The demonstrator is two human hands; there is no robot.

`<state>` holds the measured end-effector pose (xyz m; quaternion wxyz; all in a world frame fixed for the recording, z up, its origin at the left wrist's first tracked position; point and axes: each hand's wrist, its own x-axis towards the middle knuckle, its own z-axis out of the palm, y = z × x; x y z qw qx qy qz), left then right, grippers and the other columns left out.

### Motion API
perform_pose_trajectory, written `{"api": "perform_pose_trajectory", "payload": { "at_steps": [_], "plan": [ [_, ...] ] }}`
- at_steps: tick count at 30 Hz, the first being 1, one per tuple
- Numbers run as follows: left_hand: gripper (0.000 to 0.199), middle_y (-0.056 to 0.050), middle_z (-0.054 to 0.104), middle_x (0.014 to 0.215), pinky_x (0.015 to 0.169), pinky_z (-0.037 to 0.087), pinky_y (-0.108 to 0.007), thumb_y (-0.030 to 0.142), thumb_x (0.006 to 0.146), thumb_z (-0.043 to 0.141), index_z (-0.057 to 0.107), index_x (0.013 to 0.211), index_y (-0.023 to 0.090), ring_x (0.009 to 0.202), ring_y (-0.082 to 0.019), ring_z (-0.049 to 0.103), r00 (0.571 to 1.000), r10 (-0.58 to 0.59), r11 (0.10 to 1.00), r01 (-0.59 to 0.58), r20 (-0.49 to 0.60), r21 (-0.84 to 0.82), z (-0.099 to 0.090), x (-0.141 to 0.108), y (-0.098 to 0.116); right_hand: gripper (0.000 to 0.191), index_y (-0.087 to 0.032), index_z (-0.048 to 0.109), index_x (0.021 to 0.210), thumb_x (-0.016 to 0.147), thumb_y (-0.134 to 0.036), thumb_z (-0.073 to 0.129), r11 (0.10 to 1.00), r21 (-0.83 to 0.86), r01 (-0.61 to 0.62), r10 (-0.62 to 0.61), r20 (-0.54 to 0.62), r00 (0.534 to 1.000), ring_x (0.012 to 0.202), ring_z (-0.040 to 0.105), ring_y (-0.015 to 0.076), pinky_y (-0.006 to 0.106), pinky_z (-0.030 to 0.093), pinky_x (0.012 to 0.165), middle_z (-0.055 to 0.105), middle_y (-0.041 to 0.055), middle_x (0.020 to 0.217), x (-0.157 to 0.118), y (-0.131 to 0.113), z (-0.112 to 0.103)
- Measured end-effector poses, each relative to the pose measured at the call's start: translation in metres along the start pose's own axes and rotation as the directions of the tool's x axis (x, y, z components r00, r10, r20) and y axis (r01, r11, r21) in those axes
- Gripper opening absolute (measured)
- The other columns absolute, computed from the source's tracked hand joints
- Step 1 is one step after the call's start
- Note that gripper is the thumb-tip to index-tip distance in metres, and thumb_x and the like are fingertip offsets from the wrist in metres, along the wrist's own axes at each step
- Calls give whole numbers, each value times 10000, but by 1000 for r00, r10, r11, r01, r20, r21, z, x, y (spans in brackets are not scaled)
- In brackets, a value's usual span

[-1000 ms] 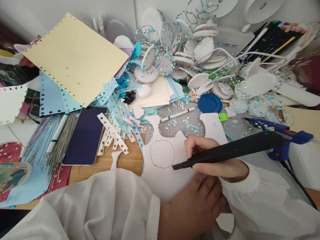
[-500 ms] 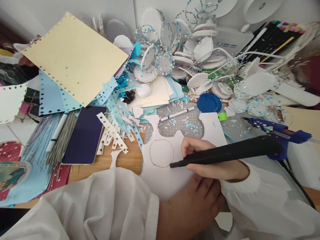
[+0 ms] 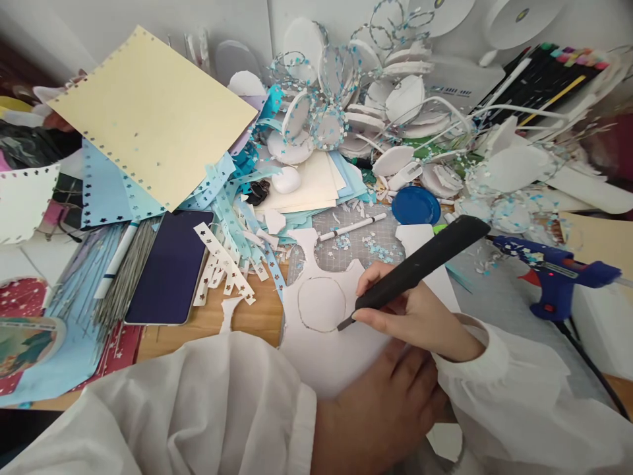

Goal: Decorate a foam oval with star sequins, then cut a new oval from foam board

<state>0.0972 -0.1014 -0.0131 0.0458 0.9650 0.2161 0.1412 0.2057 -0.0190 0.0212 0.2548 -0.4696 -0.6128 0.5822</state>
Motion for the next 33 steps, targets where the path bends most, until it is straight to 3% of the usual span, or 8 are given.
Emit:
{"api": "perform_pose_trajectory", "payload": {
  "at_steps": [6,21,27,33],
  "plan": [
    [361,-68,597,1253,1065,228,-519,208,936,368,581,1220,146,1226,-293,469,1000,-4,1000,4,-10,-5,-1,0,0,174,-205,503,777,756,-251,670,997,-65,32,-32,2,999,579,415,96,214,353,489,460,-34,676,0,0,-2],
    [402,-68,555,1330,1126,174,-504,222,948,333,529,1289,140,1284,-285,439,1000,-1,999,1,-11,48,-3,-2,0,221,-208,529,777,745,-341,703,989,15,149,-149,4,989,584,455,109,227,373,484,486,-14,698,4,10,-6],
    [415,-74,522,1367,1107,212,-490,238,951,324,512,1310,149,1313,-292,414,1000,12,999,-13,14,48,-2,-2,0,257,-224,538,781,756,-426,695,988,36,152,-147,-110,983,578,430,115,237,356,488,463,-19,678,3,13,-12],
    [415,-78,529,1358,1112,199,-493,235,958,312,500,1316,141,1308,-284,419,1000,7,999,-9,26,51,-3,-2,0,258,-216,518,773,754,-400,699,990,29,140,-139,-43,989,572,440,111,234,370,486,474,-21,671,4,11,-8]
  ]
}}
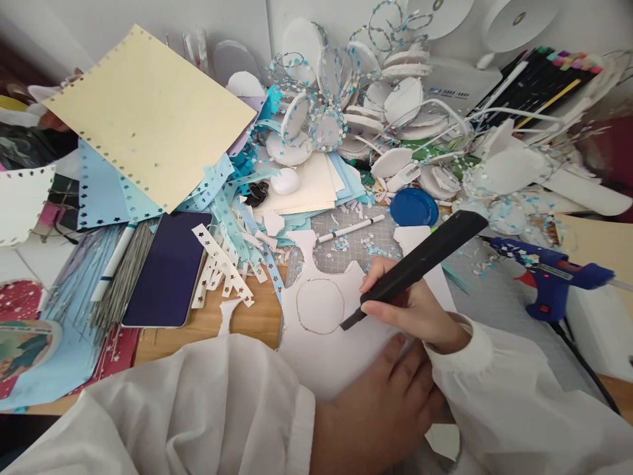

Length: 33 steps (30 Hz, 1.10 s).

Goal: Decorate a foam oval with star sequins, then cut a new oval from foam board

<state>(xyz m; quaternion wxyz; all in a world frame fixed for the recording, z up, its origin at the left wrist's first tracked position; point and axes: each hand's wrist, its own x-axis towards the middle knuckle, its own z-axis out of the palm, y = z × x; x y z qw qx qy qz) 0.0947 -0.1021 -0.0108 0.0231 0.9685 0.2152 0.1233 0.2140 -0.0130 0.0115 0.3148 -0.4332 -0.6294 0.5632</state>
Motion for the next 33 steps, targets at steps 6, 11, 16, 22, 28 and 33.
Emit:
{"api": "perform_pose_trajectory", "payload": {
  "at_steps": [6,11,16,22,28,33],
  "plan": [
    [398,-65,568,1308,1108,207,-476,222,952,321,534,1279,141,1262,-266,462,1000,-11,1000,11,-29,-18,1,1,0,207,-218,503,785,754,-312,686,999,-20,-25,25,27,999,558,425,106,226,355,463,464,-25,667,0,0,3],
    [377,-42,611,1235,1076,244,-490,199,947,319,574,1222,165,1209,-259,498,999,-29,999,27,-36,-40,1,1,1,201,-226,483,800,752,-270,673,997,-74,-34,38,59,998,533,378,101,226,320,446,440,-34,655,0,-2,6],
    [387,-47,604,1252,1086,241,-494,206,950,309,570,1233,162,1225,-265,493,999,-17,999,16,-28,-29,-1,1,-1,207,-226,481,802,760,-281,675,997,-74,-25,32,95,995,553,386,104,228,320,465,450,-32,671,1,-2,4],
    [411,-54,536,1355,1106,223,-470,244,958,310,522,1303,174,1307,-274,427,1000,-3,1000,3,-12,-1,1,1,0,253,-229,513,797,783,-432,664,1000,6,15,-15,-17,1000,598,421,118,239,356,501,437,-20,699,3,4,-4],
    [413,-67,527,1363,1116,201,-481,244,960,307,513,1311,172,1304,-270,430,1000,6,1000,-6,6,-1,-1,0,-1,246,-226,508,794,780,-407,674,1000,-8,22,-22,15,1000,588,419,113,233,365,496,440,-21,698,3,3,-2],
    [408,-53,553,1335,1120,206,-476,226,957,307,528,1294,160,1293,-271,440,1000,-10,1000,10,-13,-18,-2,1,-1,234,-223,492,794,774,-365,677,1000,-9,-22,22,53,998,580,408,111,232,344,480,443,-23,689,2,0,1]
  ]
}}
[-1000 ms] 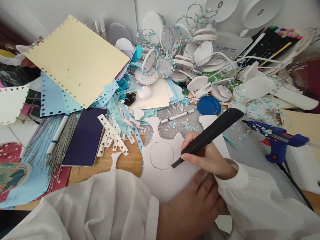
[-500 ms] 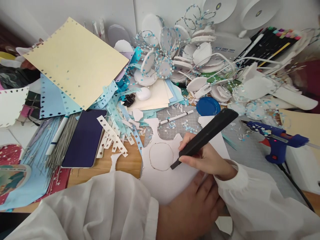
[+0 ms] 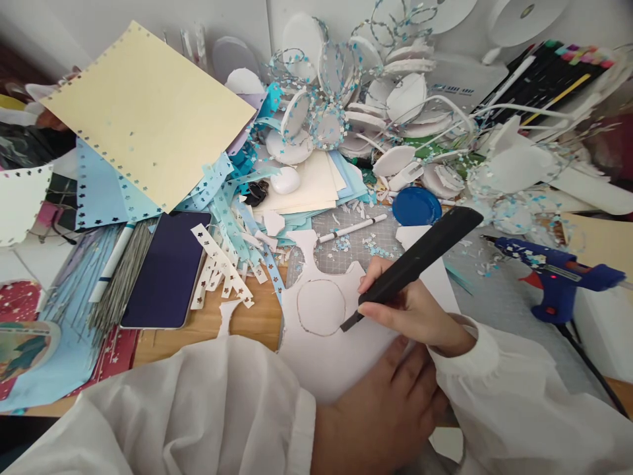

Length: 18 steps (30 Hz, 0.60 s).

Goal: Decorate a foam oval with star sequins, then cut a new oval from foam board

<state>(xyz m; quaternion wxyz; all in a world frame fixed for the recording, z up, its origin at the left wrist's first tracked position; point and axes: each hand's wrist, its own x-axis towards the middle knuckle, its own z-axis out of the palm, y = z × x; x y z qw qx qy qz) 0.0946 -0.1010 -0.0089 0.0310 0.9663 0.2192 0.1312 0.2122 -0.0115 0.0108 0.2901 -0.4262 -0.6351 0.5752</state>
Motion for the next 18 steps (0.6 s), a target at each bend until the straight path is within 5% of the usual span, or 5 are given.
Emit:
{"api": "perform_pose_trajectory", "payload": {
  "at_steps": [18],
  "plan": [
    [416,-70,525,1365,1112,209,-484,233,955,309,511,1310,158,1309,-284,424,1000,21,1000,-21,16,-1,3,0,2,174,-222,522,806,795,-313,671,997,10,83,-82,-17,996,586,418,97,219,338,493,440,-31,708,2,1,-4]
  ]
}}
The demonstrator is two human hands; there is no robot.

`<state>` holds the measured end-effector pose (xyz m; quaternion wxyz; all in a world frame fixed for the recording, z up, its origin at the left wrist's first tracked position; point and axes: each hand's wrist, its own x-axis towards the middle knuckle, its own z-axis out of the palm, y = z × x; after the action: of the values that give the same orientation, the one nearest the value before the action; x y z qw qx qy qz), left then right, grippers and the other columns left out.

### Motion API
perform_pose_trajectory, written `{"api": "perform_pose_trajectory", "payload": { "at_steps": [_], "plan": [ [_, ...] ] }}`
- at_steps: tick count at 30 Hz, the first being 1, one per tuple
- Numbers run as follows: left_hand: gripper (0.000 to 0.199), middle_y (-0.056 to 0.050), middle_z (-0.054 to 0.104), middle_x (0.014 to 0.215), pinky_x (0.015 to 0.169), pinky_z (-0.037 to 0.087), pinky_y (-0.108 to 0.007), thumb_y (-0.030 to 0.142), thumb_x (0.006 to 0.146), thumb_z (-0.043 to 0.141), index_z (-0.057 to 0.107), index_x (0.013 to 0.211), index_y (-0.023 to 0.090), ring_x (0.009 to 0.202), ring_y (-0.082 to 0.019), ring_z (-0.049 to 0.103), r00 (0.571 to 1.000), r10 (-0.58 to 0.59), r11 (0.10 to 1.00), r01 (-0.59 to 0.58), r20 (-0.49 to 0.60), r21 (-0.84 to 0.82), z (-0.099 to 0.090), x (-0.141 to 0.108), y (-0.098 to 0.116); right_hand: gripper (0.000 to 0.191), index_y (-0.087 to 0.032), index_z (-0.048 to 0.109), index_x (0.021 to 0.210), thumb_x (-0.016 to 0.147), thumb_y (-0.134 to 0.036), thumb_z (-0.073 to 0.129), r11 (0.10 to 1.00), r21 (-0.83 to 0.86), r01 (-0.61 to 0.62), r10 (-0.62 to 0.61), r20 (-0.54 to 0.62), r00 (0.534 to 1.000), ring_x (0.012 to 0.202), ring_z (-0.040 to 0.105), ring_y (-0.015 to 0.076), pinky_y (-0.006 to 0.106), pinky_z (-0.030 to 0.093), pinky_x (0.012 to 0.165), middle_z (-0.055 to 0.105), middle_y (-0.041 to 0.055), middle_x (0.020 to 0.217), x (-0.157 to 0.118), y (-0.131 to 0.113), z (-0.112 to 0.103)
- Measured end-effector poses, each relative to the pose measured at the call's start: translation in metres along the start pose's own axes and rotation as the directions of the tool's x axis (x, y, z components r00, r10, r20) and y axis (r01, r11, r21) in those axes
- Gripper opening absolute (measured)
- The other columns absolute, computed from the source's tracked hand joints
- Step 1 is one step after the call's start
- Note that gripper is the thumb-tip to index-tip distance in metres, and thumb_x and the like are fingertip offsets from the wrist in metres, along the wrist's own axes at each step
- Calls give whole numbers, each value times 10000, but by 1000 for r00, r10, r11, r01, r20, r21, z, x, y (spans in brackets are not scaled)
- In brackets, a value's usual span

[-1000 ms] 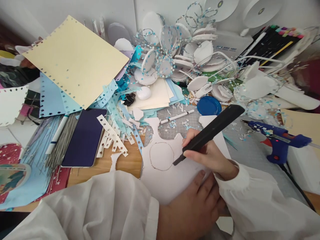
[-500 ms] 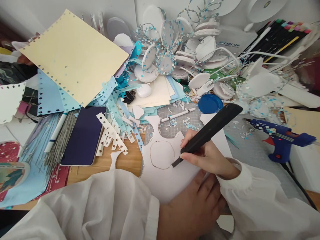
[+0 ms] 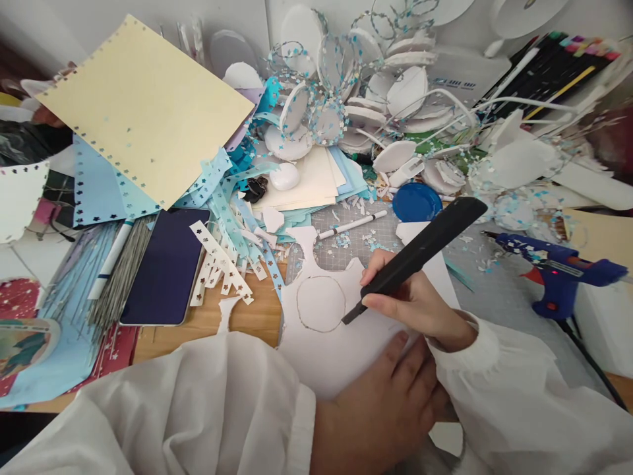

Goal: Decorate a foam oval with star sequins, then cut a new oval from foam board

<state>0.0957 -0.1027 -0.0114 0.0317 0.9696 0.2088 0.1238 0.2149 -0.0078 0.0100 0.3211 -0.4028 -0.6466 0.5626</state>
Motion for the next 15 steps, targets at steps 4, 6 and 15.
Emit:
{"api": "perform_pose_trajectory", "payload": {
  "at_steps": [4,6,15],
  "plan": [
    [422,-73,517,1372,1110,219,-477,226,954,302,499,1320,153,1314,-286,419,1000,-4,1000,4,3,8,0,0,0,153,-221,521,807,795,-274,664,1000,-16,13,-13,-1,1000,583,416,91,213,332,489,436,-31,708,0,-1,0],
    [423,-78,524,1363,1110,219,-476,226,953,301,503,1316,147,1314,-288,418,1000,-5,1000,5,-4,4,0,0,0,145,-223,522,811,793,-258,661,1000,-22,10,-10,1,1000,582,412,89,212,328,489,435,-33,709,0,-1,-1],
    [404,-54,553,1330,1117,199,-495,218,949,320,536,1285,164,1289,-281,438,1000,-17,1000,17,-5,-2,-2,1,0,175,-237,499,825,778,-237,668,998,-56,-24,26,24,999,579,373,97,217,305,475,422,-39,697,-2,1,5]
  ]
}}
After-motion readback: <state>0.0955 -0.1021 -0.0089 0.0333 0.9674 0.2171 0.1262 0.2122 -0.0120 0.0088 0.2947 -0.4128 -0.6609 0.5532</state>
